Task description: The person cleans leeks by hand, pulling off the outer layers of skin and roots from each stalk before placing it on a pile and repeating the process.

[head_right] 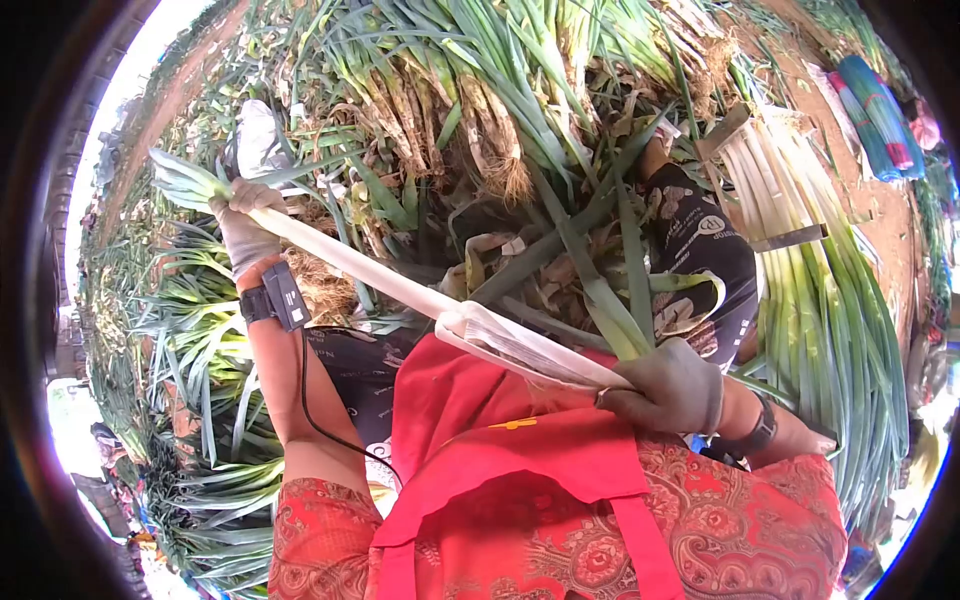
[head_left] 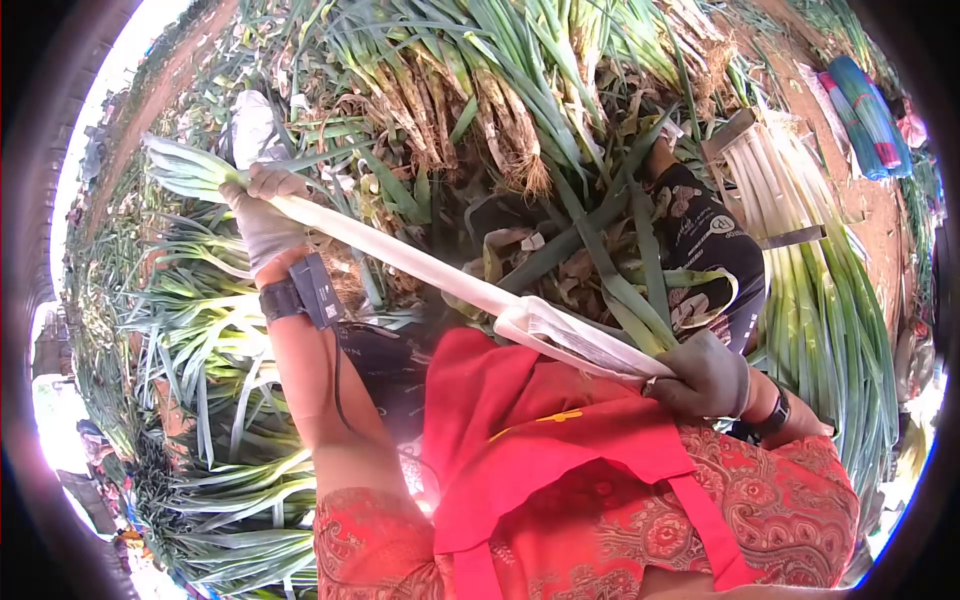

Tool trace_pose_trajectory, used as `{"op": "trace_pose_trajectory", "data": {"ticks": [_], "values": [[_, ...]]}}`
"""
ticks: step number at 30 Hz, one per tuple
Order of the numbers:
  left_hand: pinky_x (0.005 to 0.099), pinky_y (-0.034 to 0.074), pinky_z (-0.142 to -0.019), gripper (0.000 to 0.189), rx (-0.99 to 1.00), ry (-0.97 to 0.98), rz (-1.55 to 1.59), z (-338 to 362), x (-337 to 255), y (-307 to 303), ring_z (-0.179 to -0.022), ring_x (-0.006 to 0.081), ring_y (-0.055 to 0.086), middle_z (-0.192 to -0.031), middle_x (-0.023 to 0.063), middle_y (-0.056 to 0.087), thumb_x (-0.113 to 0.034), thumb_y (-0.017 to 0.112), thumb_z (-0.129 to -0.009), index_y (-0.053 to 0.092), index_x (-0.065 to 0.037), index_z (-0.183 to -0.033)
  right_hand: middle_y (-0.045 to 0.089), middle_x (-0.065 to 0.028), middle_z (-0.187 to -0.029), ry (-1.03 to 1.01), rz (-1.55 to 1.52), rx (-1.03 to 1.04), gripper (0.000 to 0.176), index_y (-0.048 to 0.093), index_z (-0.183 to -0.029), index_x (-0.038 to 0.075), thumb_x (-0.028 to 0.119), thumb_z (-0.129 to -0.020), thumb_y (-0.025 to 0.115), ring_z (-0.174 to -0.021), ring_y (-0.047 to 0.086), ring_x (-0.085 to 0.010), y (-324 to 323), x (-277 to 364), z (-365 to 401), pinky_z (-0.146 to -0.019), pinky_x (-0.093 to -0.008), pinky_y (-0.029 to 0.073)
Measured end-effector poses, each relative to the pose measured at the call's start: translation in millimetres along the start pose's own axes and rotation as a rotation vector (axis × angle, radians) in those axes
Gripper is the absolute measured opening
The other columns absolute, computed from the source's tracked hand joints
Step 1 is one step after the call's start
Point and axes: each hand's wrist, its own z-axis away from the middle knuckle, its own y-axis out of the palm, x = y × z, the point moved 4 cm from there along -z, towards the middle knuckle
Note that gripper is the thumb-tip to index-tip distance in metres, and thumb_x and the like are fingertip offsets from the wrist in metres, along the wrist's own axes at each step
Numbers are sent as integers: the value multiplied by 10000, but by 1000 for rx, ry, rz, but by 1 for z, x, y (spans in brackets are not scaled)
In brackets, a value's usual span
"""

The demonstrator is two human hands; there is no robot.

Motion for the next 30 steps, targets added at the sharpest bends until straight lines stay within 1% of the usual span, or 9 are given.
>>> {"op": "trace_pose_trajectory", "data": {"ticks": [10, 11, 12, 15, 16, 20, 26, 29, 30], "values": [[408, 458, -717, 588, -431, 603, -522, 60, -249, -13, -589, 181, 483, -667, -34, 493, -710, 415, -873, 540, -136, -839, 559, -73, -612, 62, -26, -454, 143, 676, -938, 0, 77, -870, 577, -520, 513, -133, -26, -18, 12, -500, -305, 392], [362, 421, -619, 558, -379, 691, -590, 75, -278, -14, -585, 190, 427, -620, -21, 416, -711, 534, -764, 445, -168, -671, 561, -74, -645, 0, -31, -531, 138, 658, -926, -14, 77, -883, 564, -547, 516, -121, -25, -18, -8, -504, -304, 385], [396, 445, -747, 545, -219, 693, -650, 101, -263, 6, -686, 218, 452, -806, 20, 502, -646, 429, -911, 500, -106, -921, 564, -80, -666, -42, 47, -488, 135, 645, -903, -21, 83, -889, 561, -558, 519, -121, -25, -24, -31, -508, -303, 385], [353, 451, -701, 573, -593, 908, -768, 180, -271, 32, -672, 205, 435, -825, 33, 489, -649, 314, -964, 475, -100, -928, 557, -152, -598, -5, 251, -422, 105, 641, -852, 11, 111, -865, 611, -513, 557, -275, -7, -35, -85, -491, -363, 407], [319, 438, -659, 602, -1020, 1155, -946, 201, -223, 71, -632, 183, 421, -782, 33, 472, -658, 244, -974, 481, -109, -902, 576, -174, -615, -9, 290, -387, 100, 670, -886, 34, 122, -849, 639, -548, 590, -356, -1, -36, -97, -502, -394, 430], [343, 454, -737, 661, -1249, 996, -1089, 323, -214, 63, -701, 154, 484, -757, 13, 509, -669, 216, -975, 531, -88, -1004, 597, -195, -652, -47, 356, -307, 177, 663, -860, 33, 210, -856, 650, -607, 615, -373, 15, -31, -132, -523, -419, 453], [392, 425, -988, 669, -1779, 835, -1195, 526, -224, 28, -1053, 241, 577, -1192, 142, 596, -561, 423, -976, 399, -60, -1418, 614, -185, -663, -79, 503, -259, 223, 654, -837, 50, 273, -857, 652, -641, 630, -377, 24, -35, -154, -557, -449, 482], [399, 409, -1053, 653, -1994, 307, -1428, 646, -262, -1, -1156, 249, 538, -1378, 96, 508, -468, 461, -989, 356, -38, -1469, 648, -155, -767, -125, 553, -227, 241, 669, -920, 66, 296, -850, 657, -699, 649, -336, 26, -22, -157, -608, -439, 508], [364, 508, -888, 580, -1748, 493, -1386, 697, -285, -41, -1004, 261, 604, -1199, 159, 631, -436, 460, -989, 523, 23, -1337, 665, -136, -834, -193, 530, -222, 267, 674, -962, 75, 314, -845, 661, -739, 657, -310, 24, -8, -159, -639, -425, 521]]}}
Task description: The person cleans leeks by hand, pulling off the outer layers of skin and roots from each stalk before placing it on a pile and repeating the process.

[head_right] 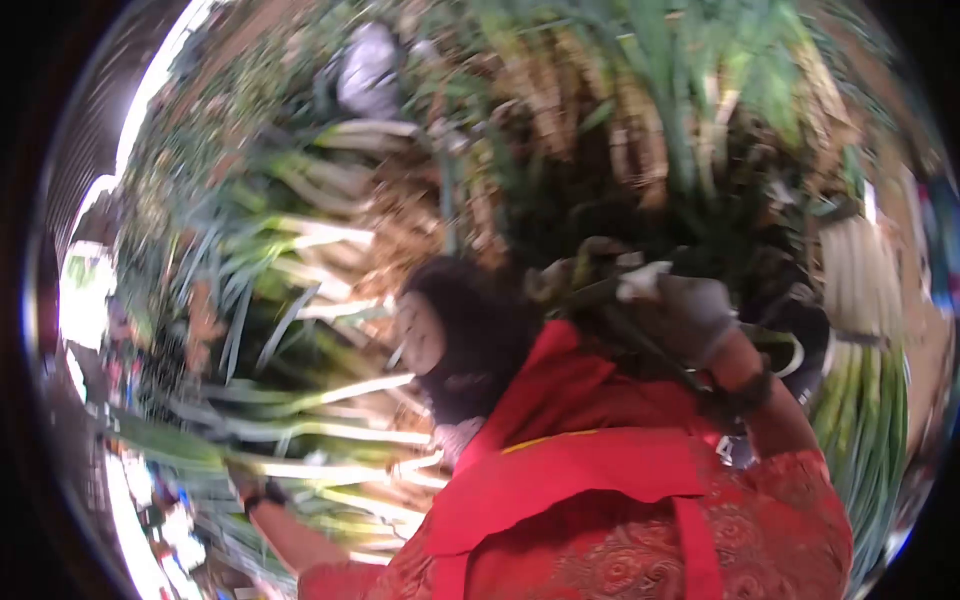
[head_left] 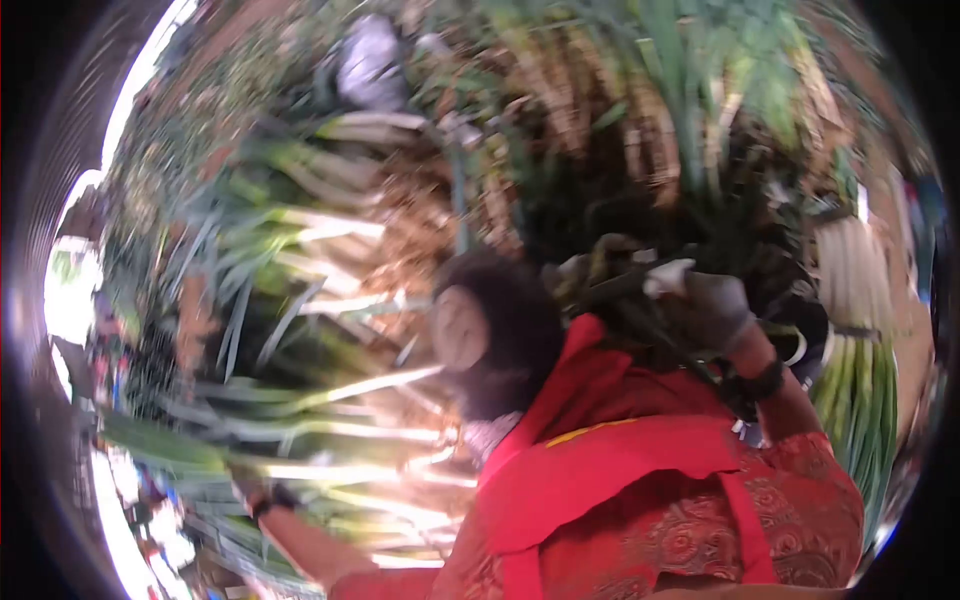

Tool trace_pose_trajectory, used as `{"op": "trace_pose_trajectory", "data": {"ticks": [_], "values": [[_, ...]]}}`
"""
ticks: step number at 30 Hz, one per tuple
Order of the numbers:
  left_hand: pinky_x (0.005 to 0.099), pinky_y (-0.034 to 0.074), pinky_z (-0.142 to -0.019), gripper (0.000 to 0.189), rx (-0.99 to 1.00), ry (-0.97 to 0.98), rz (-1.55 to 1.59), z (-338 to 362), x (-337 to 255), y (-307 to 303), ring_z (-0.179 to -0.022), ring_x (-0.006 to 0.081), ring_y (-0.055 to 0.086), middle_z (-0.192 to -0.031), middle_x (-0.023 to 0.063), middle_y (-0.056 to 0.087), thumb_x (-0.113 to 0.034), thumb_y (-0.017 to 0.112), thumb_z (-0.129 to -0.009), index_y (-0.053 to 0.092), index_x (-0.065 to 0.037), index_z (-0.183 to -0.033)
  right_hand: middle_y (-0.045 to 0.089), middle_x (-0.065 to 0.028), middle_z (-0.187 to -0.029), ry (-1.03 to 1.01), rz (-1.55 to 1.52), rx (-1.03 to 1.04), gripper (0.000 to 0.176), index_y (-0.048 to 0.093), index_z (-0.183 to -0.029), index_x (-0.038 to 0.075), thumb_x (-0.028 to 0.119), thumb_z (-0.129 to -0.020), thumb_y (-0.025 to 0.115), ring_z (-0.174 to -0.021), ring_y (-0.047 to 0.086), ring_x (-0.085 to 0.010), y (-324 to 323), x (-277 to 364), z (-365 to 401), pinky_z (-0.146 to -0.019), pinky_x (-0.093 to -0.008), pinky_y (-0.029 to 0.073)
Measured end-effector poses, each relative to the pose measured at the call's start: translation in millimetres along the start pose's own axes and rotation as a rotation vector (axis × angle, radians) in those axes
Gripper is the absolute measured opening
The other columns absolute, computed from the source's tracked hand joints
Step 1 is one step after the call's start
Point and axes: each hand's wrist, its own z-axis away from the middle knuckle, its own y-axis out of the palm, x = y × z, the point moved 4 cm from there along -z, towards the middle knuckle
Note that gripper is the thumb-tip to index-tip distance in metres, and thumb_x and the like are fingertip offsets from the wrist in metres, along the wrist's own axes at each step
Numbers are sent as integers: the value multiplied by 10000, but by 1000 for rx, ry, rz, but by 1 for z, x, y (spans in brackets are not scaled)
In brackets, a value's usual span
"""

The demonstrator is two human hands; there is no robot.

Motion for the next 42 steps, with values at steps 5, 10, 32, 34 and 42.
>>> {"op": "trace_pose_trajectory", "data": {"ticks": [5, 10, 32, 34, 42], "values": [[421, 409, -986, 624, -233, -132, 3, 13, -32, 35, -1089, 269, 559, -1237, 151, 595, -468, 549, -933, 550, 21, -1322, 651, -138, -993, 41, -25, -381, 312, 685, -1029, 118, 372, -857, 629, -880, 640, -334, -22, -28, -25, -781, -419, 512], [364, 458, -922, 460, 219, 295, 290, 116, -199, 227, -1053, 235, 575, -1197, 145, 590, -280, 529, -968, 530, 22, -1314, 590, -222, -1168, 209, -43, 662, 494, 508, -1296, 42, 328, -896, 556, -1031, 602, -362, 88, -71, -43, -873, -428, 481], [243, 497, -779, 211, 1593, 386, -3, 477, -344, 559, -844, 87, 612, -907, 32, 664, -143, 598, -941, 637, 17, -1074, 658, -218, -1070, 802, 150, -193, 523, 581, -1192, -13, 396, -867, 575, -993, 647, -356, 59, -220, -225, -869, -445, 508], [246, 499, -776, 203, 1692, 396, 14, 488, -331, 560, -842, 89, 613, -908, 41, 662, -134, 612, -931, 633, 20, -1061, 648, -252, -1067, 790, 122, -253, 581, 558, -1169, -47, 432, -845, 620, -1000, 633, -389, 56, -219, -225, -876, -461, 499], [291, 506, -770, 204, 1704, 615, -76, 497, -336, 554, -840, 154, 645, -901, 105, 662, -135, 636, -902, 631, 21, -1032, 658, -268, -945, 818, -252, -66, 659, 613, -1069, -82, 498, -766, 696, -885, 662, -328, 62, -255, -225, -777, -395, 515]]}}
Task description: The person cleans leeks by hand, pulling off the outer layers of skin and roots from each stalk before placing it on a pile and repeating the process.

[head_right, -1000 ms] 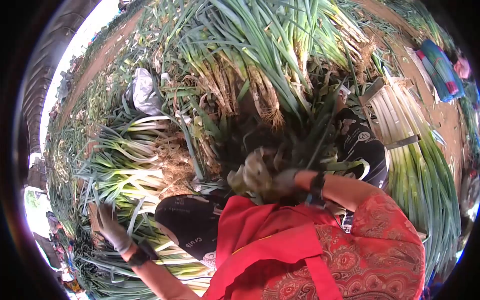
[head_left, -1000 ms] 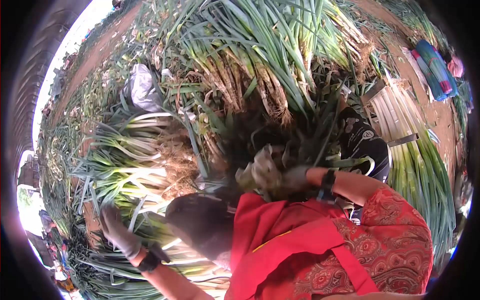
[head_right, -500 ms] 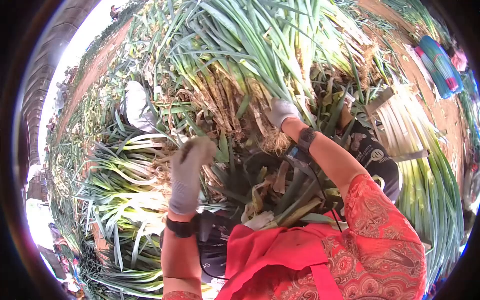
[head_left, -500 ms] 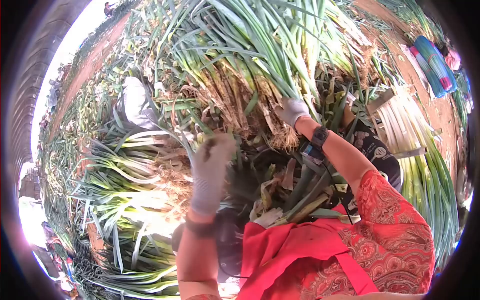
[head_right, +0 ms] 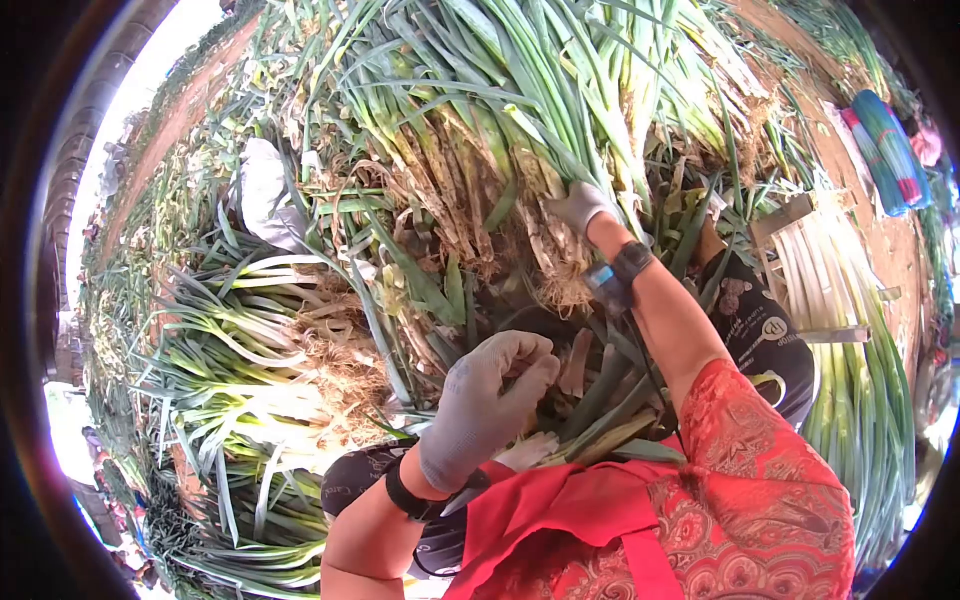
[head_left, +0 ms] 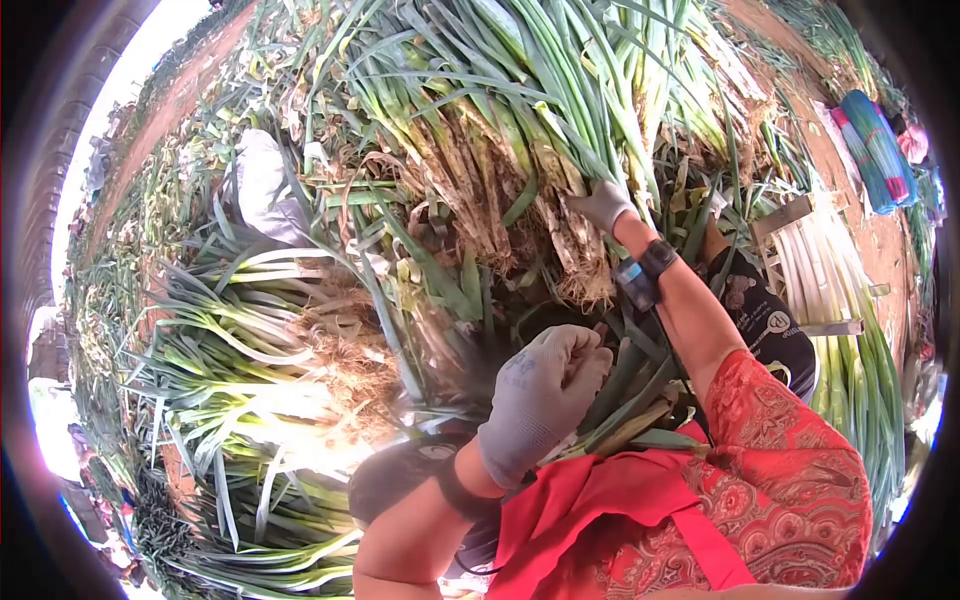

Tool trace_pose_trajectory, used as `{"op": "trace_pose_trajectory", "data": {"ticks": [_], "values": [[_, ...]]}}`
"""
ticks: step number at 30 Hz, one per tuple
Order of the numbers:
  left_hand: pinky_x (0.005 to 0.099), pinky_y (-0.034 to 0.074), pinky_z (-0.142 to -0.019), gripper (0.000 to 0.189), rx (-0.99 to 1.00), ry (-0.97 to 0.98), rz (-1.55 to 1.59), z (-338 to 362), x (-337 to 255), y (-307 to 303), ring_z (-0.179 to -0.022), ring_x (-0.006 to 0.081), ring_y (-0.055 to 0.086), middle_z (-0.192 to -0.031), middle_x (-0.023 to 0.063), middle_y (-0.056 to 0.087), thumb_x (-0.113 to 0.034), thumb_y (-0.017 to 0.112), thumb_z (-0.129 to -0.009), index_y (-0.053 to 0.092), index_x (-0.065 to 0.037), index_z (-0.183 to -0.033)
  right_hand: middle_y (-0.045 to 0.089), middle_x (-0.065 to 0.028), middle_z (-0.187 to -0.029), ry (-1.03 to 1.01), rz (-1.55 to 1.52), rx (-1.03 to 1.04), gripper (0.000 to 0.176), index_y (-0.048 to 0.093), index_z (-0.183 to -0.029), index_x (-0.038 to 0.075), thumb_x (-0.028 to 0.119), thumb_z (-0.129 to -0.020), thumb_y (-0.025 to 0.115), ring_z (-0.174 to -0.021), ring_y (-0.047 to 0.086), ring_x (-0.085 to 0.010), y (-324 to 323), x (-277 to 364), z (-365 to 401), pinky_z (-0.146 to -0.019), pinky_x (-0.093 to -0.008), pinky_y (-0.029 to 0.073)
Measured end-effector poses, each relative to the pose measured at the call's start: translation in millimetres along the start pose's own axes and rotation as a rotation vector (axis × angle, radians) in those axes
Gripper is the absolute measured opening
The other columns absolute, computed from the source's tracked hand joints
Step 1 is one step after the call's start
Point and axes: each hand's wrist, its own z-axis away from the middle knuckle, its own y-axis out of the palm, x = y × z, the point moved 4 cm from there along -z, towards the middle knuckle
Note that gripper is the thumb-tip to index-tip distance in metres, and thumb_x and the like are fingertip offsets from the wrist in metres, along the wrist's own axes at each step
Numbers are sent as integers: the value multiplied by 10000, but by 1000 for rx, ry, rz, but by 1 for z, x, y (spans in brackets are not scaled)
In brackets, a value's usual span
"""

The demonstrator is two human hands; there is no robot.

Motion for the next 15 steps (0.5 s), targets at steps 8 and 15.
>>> {"op": "trace_pose_trajectory", "data": {"ticks": [8, 15], "values": [[346, 509, -718, 186, -30, 138, -129, 15, -10, 4, -786, 280, 654, -900, 145, 664, -152, 672, -868, 646, -16, -992, 684, -208, -1021, -119, 484, -7, 529, 635, -1051, -22, 470, -875, 551, -906, 670, -359, -22, 68, 30, -818, -439, 521], [358, 511, -688, 169, -81, 230, -198, 9, -3, -2, -774, 293, 654, -886, 138, 658, -152, 672, -871, 649, -23, -978, 679, -215, -1055, -202, 238, 155, 671, 616, -1109, -50, 571, -875, 521, -957, 678, -323, 57, 169, 15, -819, -400, 536]]}}
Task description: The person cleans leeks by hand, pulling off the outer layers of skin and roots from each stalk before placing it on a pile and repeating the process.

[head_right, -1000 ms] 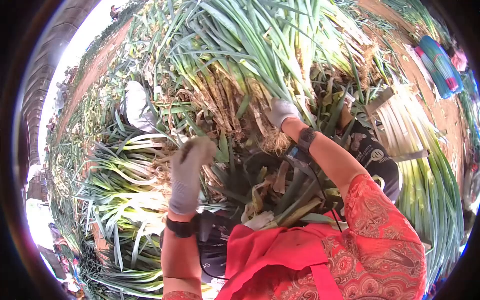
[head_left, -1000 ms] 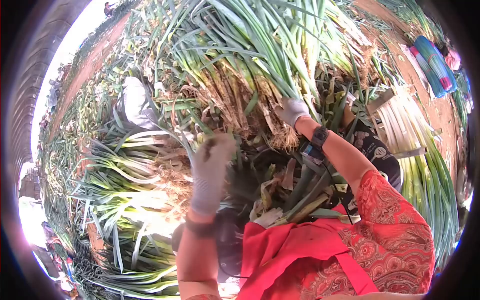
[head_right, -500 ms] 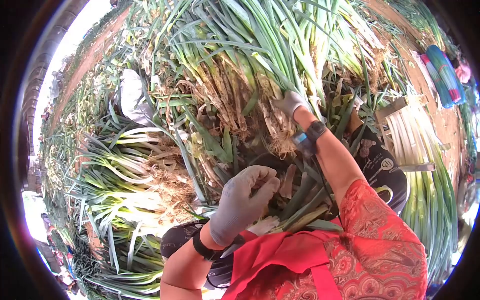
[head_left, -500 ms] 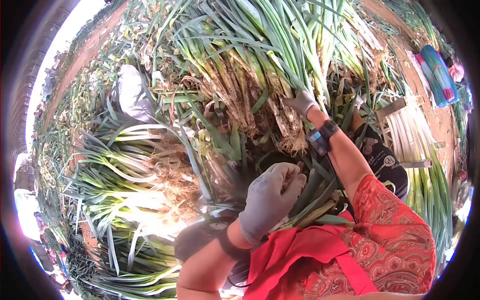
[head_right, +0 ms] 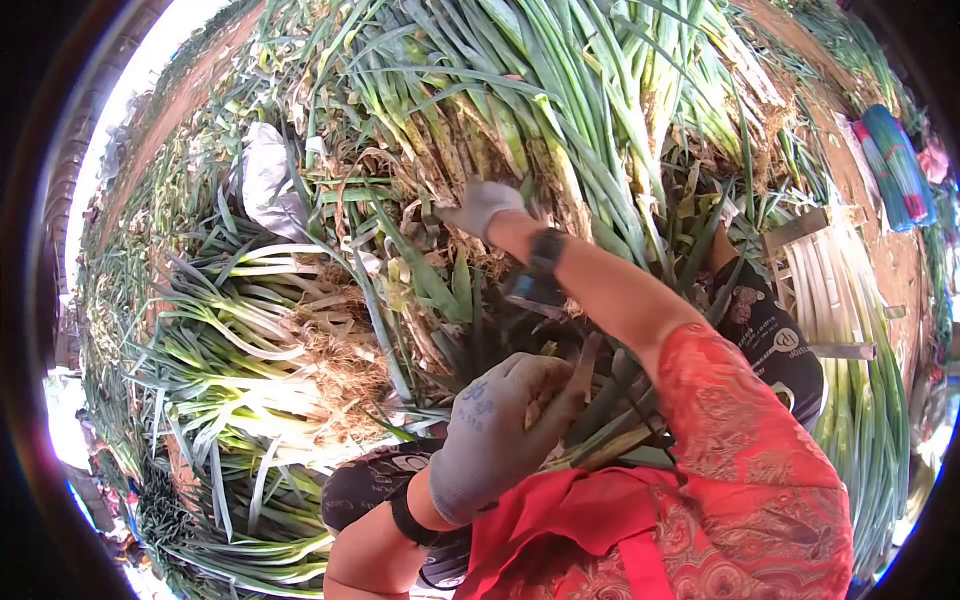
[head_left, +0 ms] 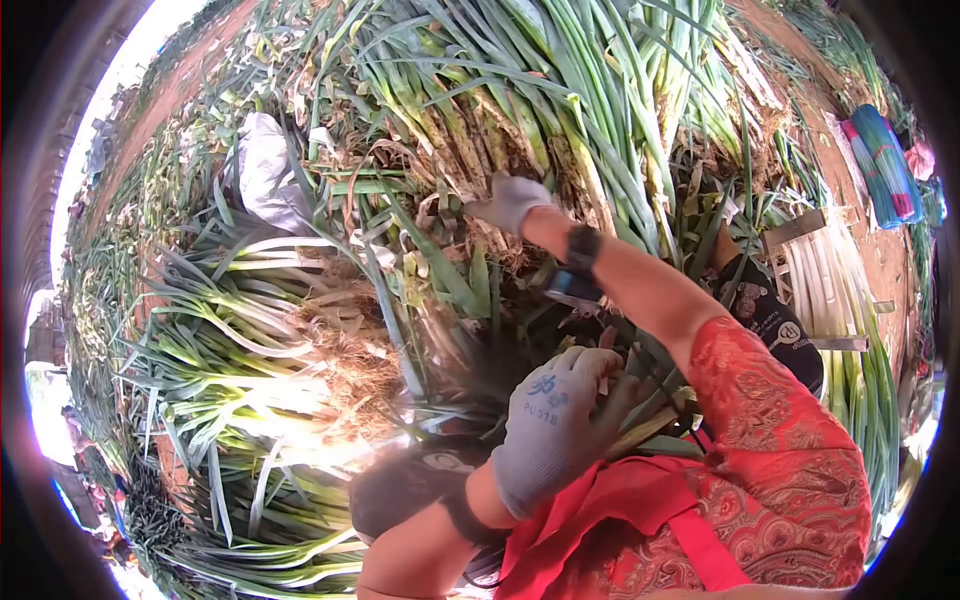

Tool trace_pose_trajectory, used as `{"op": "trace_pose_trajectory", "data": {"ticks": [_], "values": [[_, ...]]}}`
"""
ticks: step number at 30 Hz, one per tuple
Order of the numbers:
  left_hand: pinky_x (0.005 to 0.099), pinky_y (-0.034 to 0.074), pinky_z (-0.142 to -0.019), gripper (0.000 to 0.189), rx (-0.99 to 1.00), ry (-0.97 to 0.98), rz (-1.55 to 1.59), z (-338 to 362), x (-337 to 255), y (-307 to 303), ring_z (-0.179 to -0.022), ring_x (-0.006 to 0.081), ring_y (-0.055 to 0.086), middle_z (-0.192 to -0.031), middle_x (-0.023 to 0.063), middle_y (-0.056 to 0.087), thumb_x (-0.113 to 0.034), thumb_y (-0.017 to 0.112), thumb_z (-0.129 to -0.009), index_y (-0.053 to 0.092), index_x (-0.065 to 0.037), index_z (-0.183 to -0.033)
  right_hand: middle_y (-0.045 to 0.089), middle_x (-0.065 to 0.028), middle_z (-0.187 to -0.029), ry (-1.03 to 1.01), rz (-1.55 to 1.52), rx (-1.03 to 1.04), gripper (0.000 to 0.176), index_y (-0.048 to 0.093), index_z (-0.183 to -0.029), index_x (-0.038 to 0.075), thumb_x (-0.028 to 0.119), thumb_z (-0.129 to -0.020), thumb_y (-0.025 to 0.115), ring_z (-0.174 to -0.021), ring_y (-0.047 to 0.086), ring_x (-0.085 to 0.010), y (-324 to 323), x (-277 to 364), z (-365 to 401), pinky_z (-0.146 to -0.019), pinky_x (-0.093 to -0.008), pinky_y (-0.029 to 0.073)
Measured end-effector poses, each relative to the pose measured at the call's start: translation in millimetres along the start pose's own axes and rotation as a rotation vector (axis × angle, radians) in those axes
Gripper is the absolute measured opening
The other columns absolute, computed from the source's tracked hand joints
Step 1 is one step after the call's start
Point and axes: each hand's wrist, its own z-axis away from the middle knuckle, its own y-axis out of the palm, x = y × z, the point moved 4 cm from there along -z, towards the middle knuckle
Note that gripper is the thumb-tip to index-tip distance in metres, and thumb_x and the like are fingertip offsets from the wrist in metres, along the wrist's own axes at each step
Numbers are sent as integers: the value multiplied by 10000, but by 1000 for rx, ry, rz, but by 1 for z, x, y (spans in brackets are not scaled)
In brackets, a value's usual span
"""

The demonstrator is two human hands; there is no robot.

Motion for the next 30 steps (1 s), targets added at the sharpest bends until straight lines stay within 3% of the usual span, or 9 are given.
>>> {"op": "trace_pose_trajectory", "data": {"ticks": [4, 9, 11, 14, 16, 18, 22, 26, 30], "values": [[352, 517, -709, 182, -78, -32, 20, -9, 8, -15, -800, 295, 663, -900, 155, 656, -145, 669, -874, 646, -7, -991, 667, -250, -1080, 145, -178, -40, 788, 549, -1209, -85, 592, -808, 595, -1006, 667, -349, 77, -4, -82, -839, -399, 534], [348, 518, -720, 199, -116, -93, 50, -9, 3, -28, -810, 290, 667, -903, 160, 654, -151, 665, -877, 646, -1, -1006, 631, -205, -1175, 45, -300, 214, 447, 556, -1275, 7, 309, -948, 524, -932, 674, -298, 12, 14, -73, -823, -398, 552], [347, 517, -720, 192, -115, -78, 42, -8, 1, -27, -808, 291, 665, -899, 155, 653, -151, 663, -875, 642, -2, -995, 640, -184, -1078, -6, -378, 174, 407, 585, -1231, -4, 282, -950, 513, -906, 672, -294, -23, 9, -59, -800, -384, 552], [349, 517, -716, 175, -104, -42, 21, -6, -3, -22, -805, 292, 663, -888, 148, 652, -144, 660, -869, 636, -9, -978, 667, -186, -900, -246, -481, -14, 634, 609, -1116, -85, 475, -821, 638, -866, 645, -281, -52, -14, 9, -794, -381, 516], [349, 516, -711, 164, -92, -13, 15, -4, -4, -17, -800, 291, 662, -879, 144, 652, -138, 661, -863, 631, -15, -966, 684, -129, -878, -225, -387, 128, 436, 619, -1065, -16, 380, -881, 637, -778, 655, -212, -37, -34, 89, -719, -364, 527], [350, 515, -705, 154, -77, 21, 19, -2, -4, -9, -791, 289, 660, -872, 140, 652, -134, 664, -854, 627, -23, -954, 671, -90, -862, -493, -311, 156, 358, 647, -1035, 12, 330, -871, 666, -728, 627, -136, 30, -66, 149, -626, -284, 503], [350, 514, -680, 149, -57, 63, -7, 6, -7, 16, -763, 287, 659, -855, 133, 653, -139, 674, -844, 630, -36, -944, 647, -51, -830, -97, -1034, 451, 409, 653, -1000, 15, 369, -810, 727, -699, 576, -92, 76, -119, 183, -598, -288, 473], [349, 516, -668, 151, 9, 111, -57, 8, 1, 45, -746, 285, 659, -835, 127, 653, -162, 679, -843, 635, -40, -919, 675, -48, -816, 64, -685, 339, 403, 659, -998, -19, 317, -787, 728, -738, 632, -182, 47, -130, 182, -684, -342, 504], [344, 519, -672, 181, 44, 24, -93, 5, 7, 47, -742, 266, 663, -833, 126, 660, -196, 676, -853, 650, -35, -930, 658, -164, -811, -326, -572, 83, 394, 624, -898, -29, 341, -789, 704, -746, 629, -211, 38, -118, 209, -672, -385, 491]]}}
